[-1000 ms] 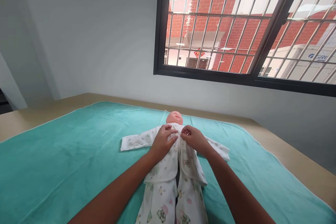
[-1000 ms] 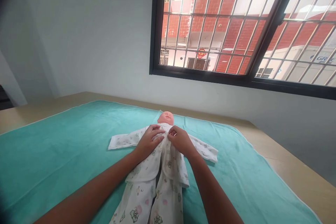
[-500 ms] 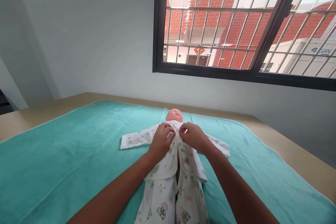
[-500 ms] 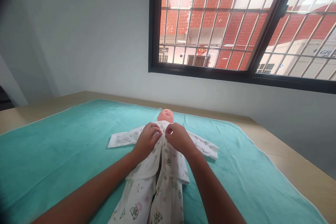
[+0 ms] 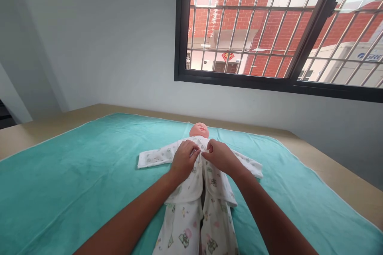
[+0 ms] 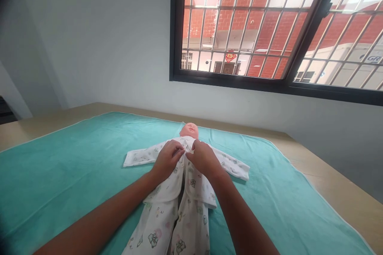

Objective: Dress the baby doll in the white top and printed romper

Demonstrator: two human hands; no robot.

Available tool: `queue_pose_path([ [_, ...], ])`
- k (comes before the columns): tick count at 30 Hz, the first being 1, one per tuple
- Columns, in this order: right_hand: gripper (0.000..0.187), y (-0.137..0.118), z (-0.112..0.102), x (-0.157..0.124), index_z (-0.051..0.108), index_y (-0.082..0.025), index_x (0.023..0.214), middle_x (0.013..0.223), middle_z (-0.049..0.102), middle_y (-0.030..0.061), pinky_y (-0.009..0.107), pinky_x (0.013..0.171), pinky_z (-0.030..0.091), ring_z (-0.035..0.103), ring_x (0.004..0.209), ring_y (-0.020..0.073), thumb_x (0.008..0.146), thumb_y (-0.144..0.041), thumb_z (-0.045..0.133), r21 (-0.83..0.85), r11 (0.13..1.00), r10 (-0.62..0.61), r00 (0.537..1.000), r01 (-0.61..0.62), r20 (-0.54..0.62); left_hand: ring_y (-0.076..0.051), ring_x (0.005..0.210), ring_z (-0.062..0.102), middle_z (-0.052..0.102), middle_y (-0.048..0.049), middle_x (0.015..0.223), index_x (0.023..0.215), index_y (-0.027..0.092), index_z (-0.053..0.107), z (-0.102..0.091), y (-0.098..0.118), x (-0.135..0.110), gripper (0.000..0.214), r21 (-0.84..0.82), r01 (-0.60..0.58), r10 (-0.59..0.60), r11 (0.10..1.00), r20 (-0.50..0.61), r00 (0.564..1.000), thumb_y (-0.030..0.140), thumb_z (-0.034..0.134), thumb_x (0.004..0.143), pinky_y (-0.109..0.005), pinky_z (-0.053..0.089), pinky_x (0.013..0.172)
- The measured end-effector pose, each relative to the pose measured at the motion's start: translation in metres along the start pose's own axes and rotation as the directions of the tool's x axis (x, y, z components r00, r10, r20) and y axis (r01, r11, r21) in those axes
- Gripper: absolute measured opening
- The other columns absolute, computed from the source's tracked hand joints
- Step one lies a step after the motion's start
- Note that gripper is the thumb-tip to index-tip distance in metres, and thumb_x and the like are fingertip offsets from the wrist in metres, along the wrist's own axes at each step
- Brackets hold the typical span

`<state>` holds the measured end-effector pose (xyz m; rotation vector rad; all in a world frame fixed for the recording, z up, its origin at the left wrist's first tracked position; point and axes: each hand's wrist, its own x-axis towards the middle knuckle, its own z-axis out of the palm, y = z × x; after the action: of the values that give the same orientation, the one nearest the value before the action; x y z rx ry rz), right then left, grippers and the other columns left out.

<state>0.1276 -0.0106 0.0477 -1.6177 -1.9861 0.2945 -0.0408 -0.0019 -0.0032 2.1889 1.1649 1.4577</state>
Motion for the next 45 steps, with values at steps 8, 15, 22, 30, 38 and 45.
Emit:
queue_pose_path([
  [8, 0.01, 0.003, 0.009, 0.003, 0.052, -0.021, 0.076, 0.079, 0.061, 0.0058, 0.029, 0.059, 0.028, 0.049, 0.068, 0.0173, 0.083, -0.028, 0.056, -0.119, 0.993, -0.011, 0.999, 0.005, -0.05, -0.019, 0.088, 0.052, 0.061, -0.0013, 0.09, 0.087, 0.023, 0.059, 0.0, 0.001, 0.0, 0.009, -0.005, 0.004, -0.004, 1.0, -0.005, 1.0, 0.022, 0.052, 0.092, -0.033, 0.042, 0.08],
  [15, 0.023, -0.006, 0.014, -0.002, 0.053, -0.02, 0.072, 0.08, 0.061, 0.006, 0.03, 0.058, 0.025, 0.051, 0.066, 0.0159, 0.092, -0.029, 0.049, -0.295, 0.955, -0.048, 0.995, 0.021, -0.088, -0.019, 0.085, 0.051, 0.06, -0.0008, 0.088, 0.085, 0.022, 0.058, 0.0, 0.001, 0.0, 0.01, 0.007, 0.016, -0.016, 1.0, -0.006, 1.0, 0.023, 0.051, 0.093, -0.032, 0.041, 0.078],
  [22, 0.016, -0.014, 0.009, -0.004, 0.056, -0.019, 0.08, 0.076, 0.063, 0.0043, 0.03, 0.055, 0.02, 0.055, 0.065, 0.0162, 0.092, -0.021, 0.047, -0.401, 0.916, -0.01, 0.995, -0.031, -0.1, -0.019, 0.086, 0.052, 0.061, -0.0009, 0.089, 0.086, 0.023, 0.059, 0.0, 0.001, 0.0, 0.009, 0.004, 0.022, -0.022, 1.0, -0.007, 1.0, 0.022, 0.052, 0.092, -0.033, 0.042, 0.078],
  [30, 0.022, -0.009, 0.015, -0.002, 0.053, -0.02, 0.074, 0.077, 0.063, 0.0043, 0.028, 0.055, 0.022, 0.052, 0.064, 0.0151, 0.093, -0.03, 0.048, -0.372, 0.928, -0.029, 0.992, -0.018, -0.122, -0.019, 0.085, 0.052, 0.06, -0.0012, 0.088, 0.085, 0.023, 0.058, 0.001, 0.0, 0.0, 0.01, 0.006, 0.014, -0.014, 1.0, -0.01, 1.0, 0.024, 0.051, 0.093, -0.033, 0.042, 0.077],
  [38, 0.021, 0.002, 0.011, 0.007, 0.053, -0.02, 0.058, 0.06, 0.059, -0.0007, 0.026, 0.054, 0.029, 0.047, 0.058, 0.0127, 0.078, -0.026, 0.052, 0.095, 0.992, 0.091, 0.99, -0.081, -0.111, -0.019, 0.087, 0.052, 0.061, -0.0015, 0.09, 0.086, 0.022, 0.059, 0.0, 0.0, 0.0, 0.009, 0.009, 0.004, -0.004, 1.0, -0.009, 1.0, 0.023, 0.051, 0.092, -0.033, 0.042, 0.08],
  [45, 0.021, 0.005, 0.012, 0.007, 0.056, -0.019, 0.059, 0.053, 0.049, -0.0044, 0.024, 0.047, 0.028, 0.039, 0.05, 0.0094, 0.073, -0.034, 0.059, 0.49, 0.854, 0.153, 0.984, -0.176, 0.087, -0.019, 0.085, 0.052, 0.06, -0.0013, 0.088, 0.084, 0.022, 0.058, 0.001, -0.001, 0.0, 0.01, 0.008, 0.015, -0.015, 1.0, -0.01, 1.0, 0.024, 0.051, 0.092, -0.033, 0.042, 0.078],
])
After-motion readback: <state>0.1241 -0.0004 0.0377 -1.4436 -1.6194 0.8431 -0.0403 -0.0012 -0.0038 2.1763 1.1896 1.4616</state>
